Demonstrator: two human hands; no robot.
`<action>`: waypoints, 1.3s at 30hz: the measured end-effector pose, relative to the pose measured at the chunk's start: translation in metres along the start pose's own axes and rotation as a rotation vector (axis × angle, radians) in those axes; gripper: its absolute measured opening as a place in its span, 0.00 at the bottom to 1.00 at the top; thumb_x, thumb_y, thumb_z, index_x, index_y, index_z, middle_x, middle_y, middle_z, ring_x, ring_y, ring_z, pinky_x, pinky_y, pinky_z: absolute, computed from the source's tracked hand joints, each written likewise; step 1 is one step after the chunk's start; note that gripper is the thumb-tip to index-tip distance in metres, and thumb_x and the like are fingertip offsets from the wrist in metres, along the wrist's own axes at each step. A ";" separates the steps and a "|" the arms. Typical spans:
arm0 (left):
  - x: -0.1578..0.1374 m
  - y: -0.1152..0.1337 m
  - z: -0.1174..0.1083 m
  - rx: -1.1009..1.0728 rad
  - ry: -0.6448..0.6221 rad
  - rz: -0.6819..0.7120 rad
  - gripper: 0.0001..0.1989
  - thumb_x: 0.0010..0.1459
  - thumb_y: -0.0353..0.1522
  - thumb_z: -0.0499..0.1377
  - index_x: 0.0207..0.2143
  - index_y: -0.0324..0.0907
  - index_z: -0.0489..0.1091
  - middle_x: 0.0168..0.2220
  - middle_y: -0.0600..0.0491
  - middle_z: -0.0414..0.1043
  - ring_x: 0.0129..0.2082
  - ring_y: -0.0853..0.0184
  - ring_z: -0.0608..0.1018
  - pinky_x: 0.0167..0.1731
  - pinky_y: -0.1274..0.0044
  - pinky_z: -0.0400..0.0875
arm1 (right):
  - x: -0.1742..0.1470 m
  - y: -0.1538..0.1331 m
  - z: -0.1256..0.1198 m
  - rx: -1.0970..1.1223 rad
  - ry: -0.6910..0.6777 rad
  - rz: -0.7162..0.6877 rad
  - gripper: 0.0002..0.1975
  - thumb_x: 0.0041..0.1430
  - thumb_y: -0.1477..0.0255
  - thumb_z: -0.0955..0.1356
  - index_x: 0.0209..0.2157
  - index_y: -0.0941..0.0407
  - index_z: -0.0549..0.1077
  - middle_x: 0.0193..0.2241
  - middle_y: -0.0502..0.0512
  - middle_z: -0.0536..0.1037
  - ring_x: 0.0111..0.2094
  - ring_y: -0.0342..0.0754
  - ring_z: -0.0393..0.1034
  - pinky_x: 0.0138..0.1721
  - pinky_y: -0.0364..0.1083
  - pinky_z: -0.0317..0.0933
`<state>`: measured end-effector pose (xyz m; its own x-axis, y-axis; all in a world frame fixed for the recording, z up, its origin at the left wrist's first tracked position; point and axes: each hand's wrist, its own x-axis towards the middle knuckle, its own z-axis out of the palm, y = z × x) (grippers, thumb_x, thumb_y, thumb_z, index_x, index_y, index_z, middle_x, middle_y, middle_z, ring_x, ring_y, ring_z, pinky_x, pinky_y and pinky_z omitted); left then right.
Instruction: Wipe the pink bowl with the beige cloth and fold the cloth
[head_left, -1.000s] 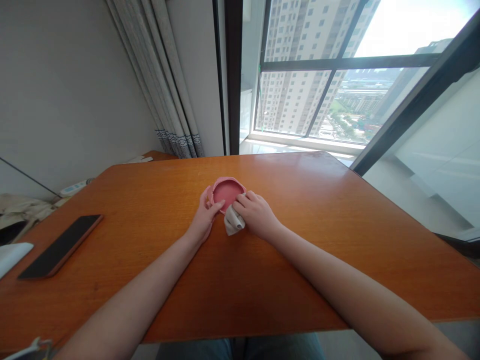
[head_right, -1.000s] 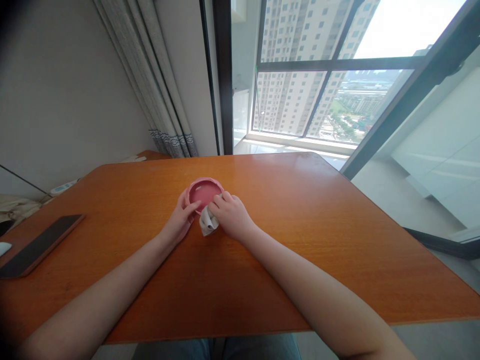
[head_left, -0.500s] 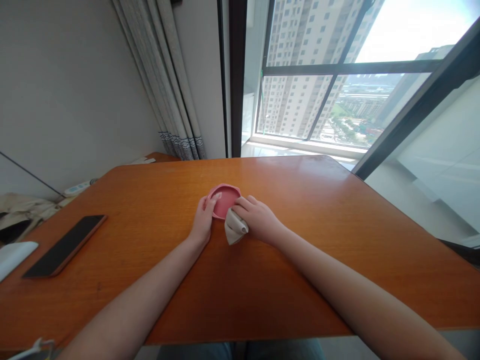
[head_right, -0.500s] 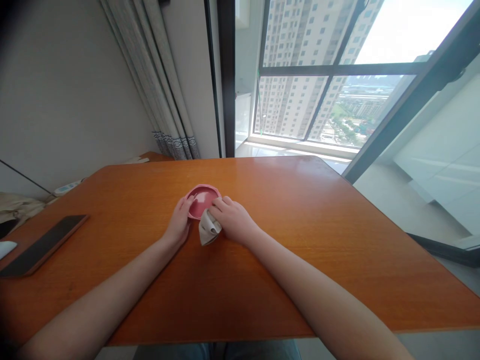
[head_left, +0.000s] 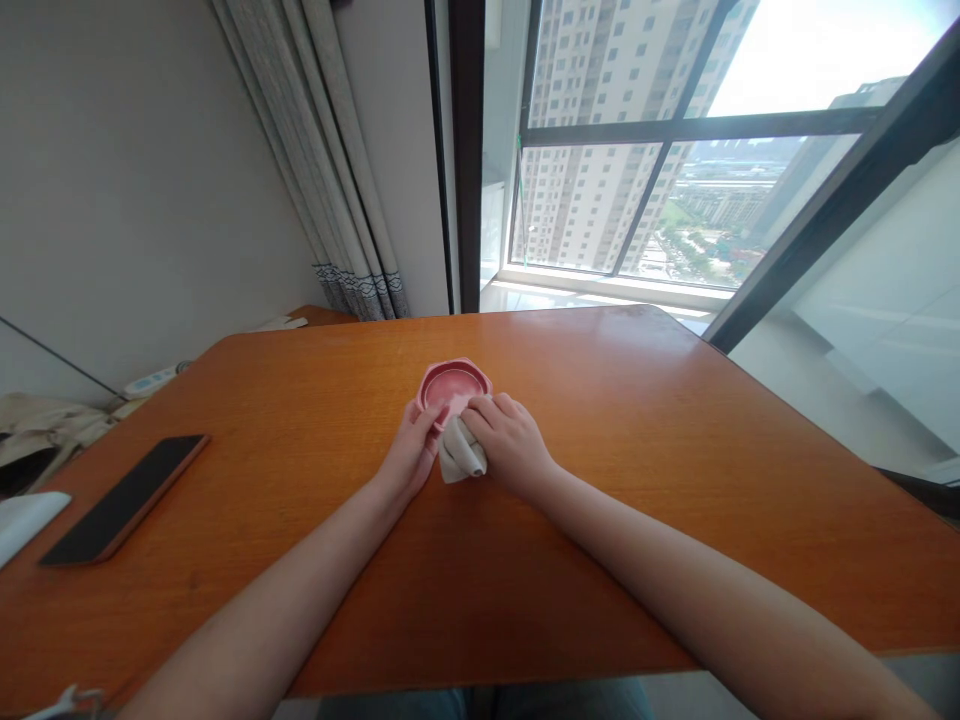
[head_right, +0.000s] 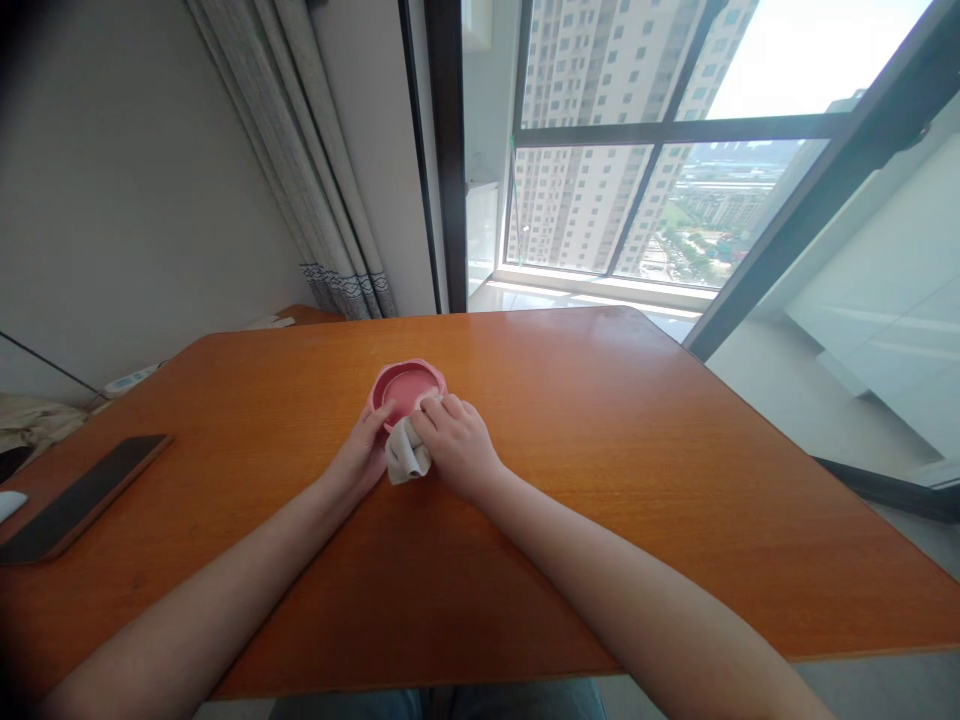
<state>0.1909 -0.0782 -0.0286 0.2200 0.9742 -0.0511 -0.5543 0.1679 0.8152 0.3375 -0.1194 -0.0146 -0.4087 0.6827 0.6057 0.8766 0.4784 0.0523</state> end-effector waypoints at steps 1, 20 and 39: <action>0.000 0.001 0.000 0.007 -0.014 0.011 0.15 0.47 0.34 0.65 0.35 0.40 0.66 0.31 0.56 0.72 0.29 0.73 0.74 0.36 0.77 0.68 | 0.001 0.004 -0.002 -0.006 -0.004 -0.029 0.08 0.63 0.73 0.61 0.36 0.57 0.71 0.37 0.57 0.72 0.35 0.49 0.57 0.38 0.47 0.55; 0.004 0.009 -0.003 -0.135 0.038 -0.237 0.17 0.53 0.43 0.58 0.36 0.37 0.72 0.33 0.48 0.76 0.34 0.64 0.77 0.40 0.72 0.72 | 0.001 -0.008 0.004 0.092 -0.020 -0.177 0.16 0.66 0.72 0.57 0.52 0.59 0.66 0.48 0.59 0.71 0.40 0.49 0.59 0.39 0.48 0.57; 0.008 0.008 -0.007 -0.030 -0.056 -0.074 0.19 0.54 0.40 0.59 0.45 0.38 0.70 0.45 0.47 0.74 0.44 0.62 0.76 0.46 0.71 0.69 | 0.006 0.025 -0.015 0.027 -0.144 -0.240 0.10 0.65 0.74 0.58 0.40 0.57 0.70 0.40 0.57 0.72 0.38 0.49 0.58 0.40 0.47 0.56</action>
<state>0.1822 -0.0678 -0.0264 0.3055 0.9490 -0.0776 -0.5581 0.2445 0.7929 0.3603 -0.1118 0.0025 -0.6376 0.6185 0.4593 0.7439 0.6492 0.1585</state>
